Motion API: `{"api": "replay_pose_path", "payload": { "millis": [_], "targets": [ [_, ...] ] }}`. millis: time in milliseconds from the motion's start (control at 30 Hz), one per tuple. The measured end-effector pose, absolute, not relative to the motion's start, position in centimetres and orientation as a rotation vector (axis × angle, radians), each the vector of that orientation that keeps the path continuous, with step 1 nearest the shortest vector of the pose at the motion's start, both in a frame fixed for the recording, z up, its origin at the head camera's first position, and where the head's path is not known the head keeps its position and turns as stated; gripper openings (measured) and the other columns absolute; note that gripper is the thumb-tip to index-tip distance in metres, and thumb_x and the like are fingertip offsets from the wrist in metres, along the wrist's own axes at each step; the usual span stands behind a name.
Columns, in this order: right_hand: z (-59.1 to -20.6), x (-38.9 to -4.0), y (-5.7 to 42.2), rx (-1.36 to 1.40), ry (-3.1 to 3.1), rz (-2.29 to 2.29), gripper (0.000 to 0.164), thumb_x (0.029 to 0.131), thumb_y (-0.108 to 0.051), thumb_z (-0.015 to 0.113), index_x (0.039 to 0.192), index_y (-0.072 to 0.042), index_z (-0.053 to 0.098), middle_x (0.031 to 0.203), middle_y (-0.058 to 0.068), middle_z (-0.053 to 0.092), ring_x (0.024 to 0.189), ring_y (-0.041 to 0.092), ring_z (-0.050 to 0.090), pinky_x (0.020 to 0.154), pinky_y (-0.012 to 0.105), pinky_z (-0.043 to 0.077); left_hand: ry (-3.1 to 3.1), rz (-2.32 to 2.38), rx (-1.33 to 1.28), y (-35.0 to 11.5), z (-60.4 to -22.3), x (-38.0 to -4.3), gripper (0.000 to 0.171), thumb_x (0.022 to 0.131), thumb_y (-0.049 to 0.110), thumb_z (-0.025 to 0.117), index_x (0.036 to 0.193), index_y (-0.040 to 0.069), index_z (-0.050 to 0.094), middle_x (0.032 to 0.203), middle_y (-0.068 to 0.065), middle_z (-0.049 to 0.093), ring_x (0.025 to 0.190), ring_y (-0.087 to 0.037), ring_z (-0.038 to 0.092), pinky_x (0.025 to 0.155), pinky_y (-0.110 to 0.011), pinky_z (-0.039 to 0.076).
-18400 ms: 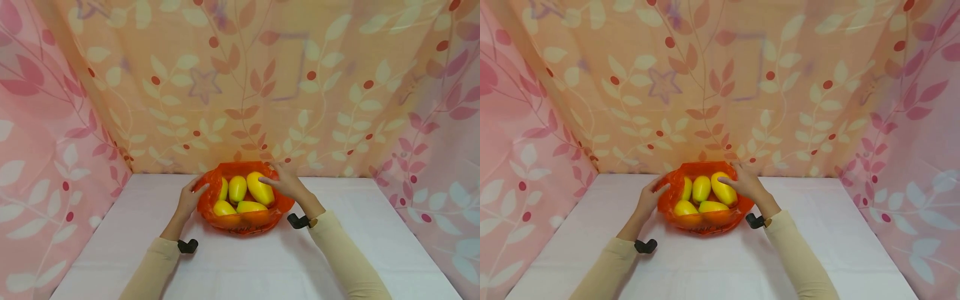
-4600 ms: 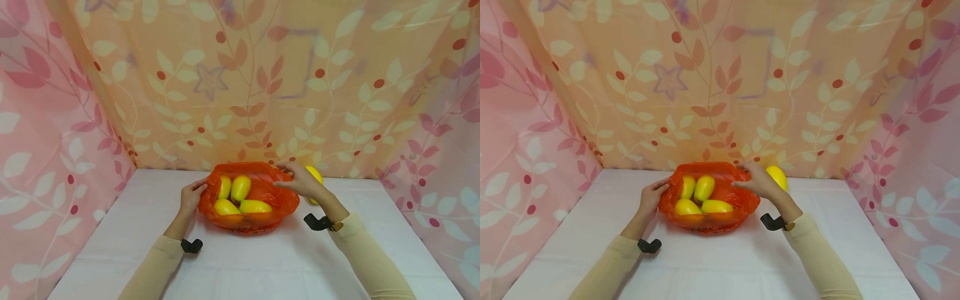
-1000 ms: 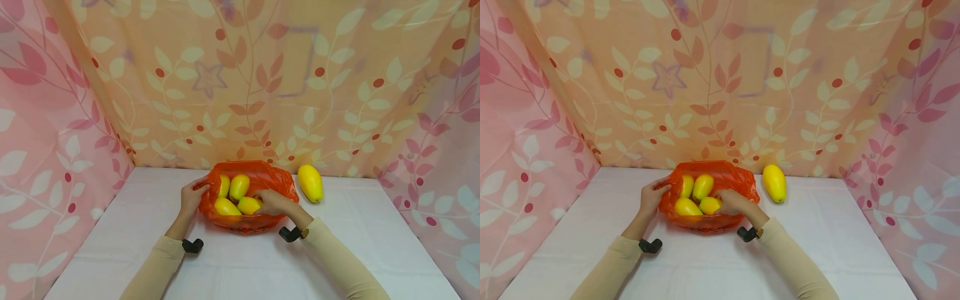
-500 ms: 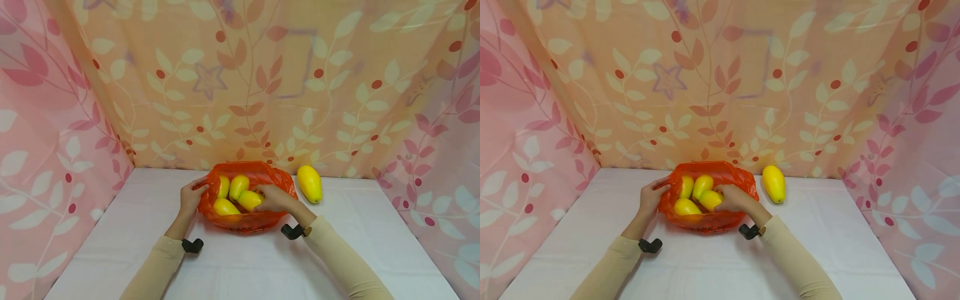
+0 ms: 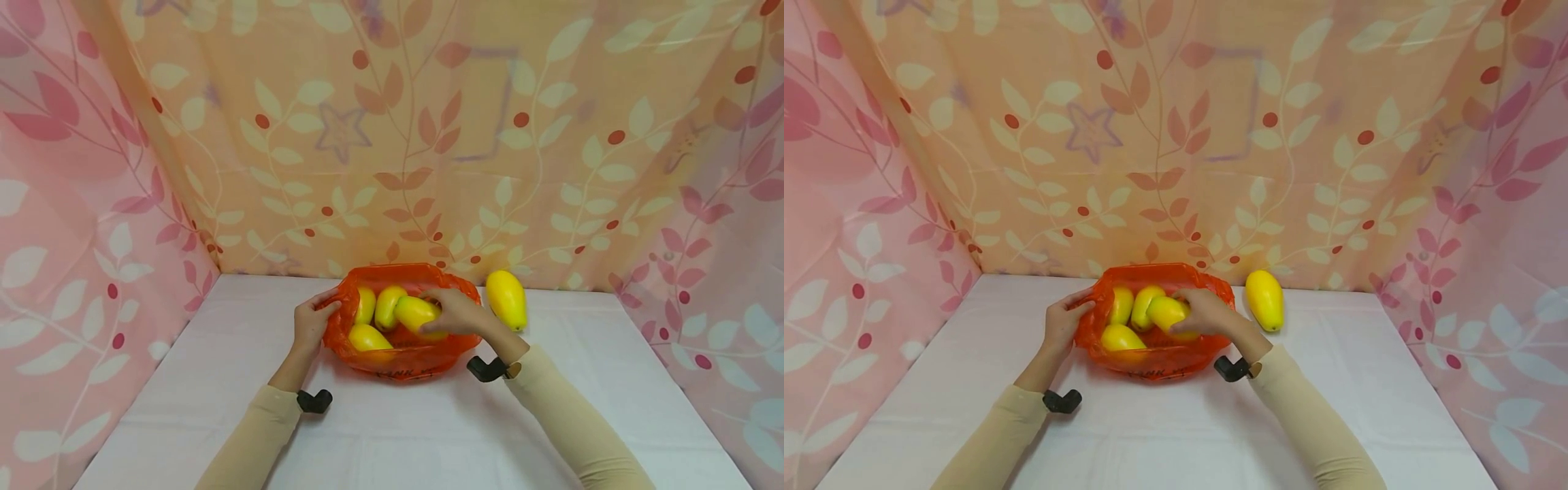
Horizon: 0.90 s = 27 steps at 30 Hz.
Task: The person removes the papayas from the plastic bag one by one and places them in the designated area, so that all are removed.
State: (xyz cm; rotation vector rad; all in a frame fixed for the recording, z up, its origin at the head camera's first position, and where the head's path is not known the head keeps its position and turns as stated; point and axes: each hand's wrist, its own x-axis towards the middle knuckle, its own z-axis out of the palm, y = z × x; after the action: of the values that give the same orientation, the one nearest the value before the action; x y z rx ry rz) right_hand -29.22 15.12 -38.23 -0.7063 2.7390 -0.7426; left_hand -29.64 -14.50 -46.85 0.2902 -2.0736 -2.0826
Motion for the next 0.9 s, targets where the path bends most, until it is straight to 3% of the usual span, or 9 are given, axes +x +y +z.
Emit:
{"api": "replay_pose_path", "payload": {
  "millis": [200, 500, 767, 900],
  "targets": [
    [-37.1, -29.3, 15.9, -0.709, 2.776, -0.748, 0.066, 0.078, -0.04, 0.08, 0.133, -0.014, 0.056, 0.12, 0.005, 0.063, 0.101, 0.022, 0.057, 0.09, 0.038, 0.052, -2.042, -2.078, 0.286, -14.5, -46.9, -29.6, 0.032, 0.086, 0.013, 0.074, 0.117, 0.006, 0.071, 0.12, -0.012, 0.07, 0.114, -0.022, 0.06, 0.096, -0.031, 0.053],
    [-35.5, -29.4, 16.7, -0.701, 2.767, -0.781, 0.066, 0.079, -0.038, 0.08, 0.132, -0.008, 0.055, 0.121, 0.011, 0.061, 0.1, 0.024, 0.058, 0.088, 0.039, 0.053, -2.061, -2.122, 0.321, -14.5, -46.3, -29.4, 0.035, 0.089, 0.012, 0.071, 0.123, 0.005, 0.068, 0.128, -0.016, 0.065, 0.117, -0.021, 0.058, 0.084, -0.011, 0.052],
    [-34.6, -29.8, 17.7, -0.687, 2.768, -0.818, 0.066, 0.079, -0.037, 0.08, 0.133, -0.009, 0.054, 0.122, 0.012, 0.061, 0.103, 0.026, 0.058, 0.09, 0.04, 0.054, -2.055, -2.129, 0.307, -14.6, -46.3, -29.4, 0.036, 0.089, 0.014, 0.071, 0.124, 0.005, 0.067, 0.128, -0.016, 0.065, 0.118, -0.022, 0.058, 0.086, -0.013, 0.053],
    [-34.0, -30.0, 18.3, -0.639, 2.771, -0.826, 0.069, 0.079, -0.039, 0.08, 0.135, -0.009, 0.052, 0.123, 0.012, 0.06, 0.104, 0.028, 0.057, 0.09, 0.04, 0.054, -2.062, -2.108, 0.293, -14.7, -46.3, -29.4, 0.034, 0.089, 0.013, 0.071, 0.123, 0.005, 0.068, 0.128, -0.017, 0.065, 0.119, -0.023, 0.058, 0.09, -0.019, 0.053]
  ]
}}
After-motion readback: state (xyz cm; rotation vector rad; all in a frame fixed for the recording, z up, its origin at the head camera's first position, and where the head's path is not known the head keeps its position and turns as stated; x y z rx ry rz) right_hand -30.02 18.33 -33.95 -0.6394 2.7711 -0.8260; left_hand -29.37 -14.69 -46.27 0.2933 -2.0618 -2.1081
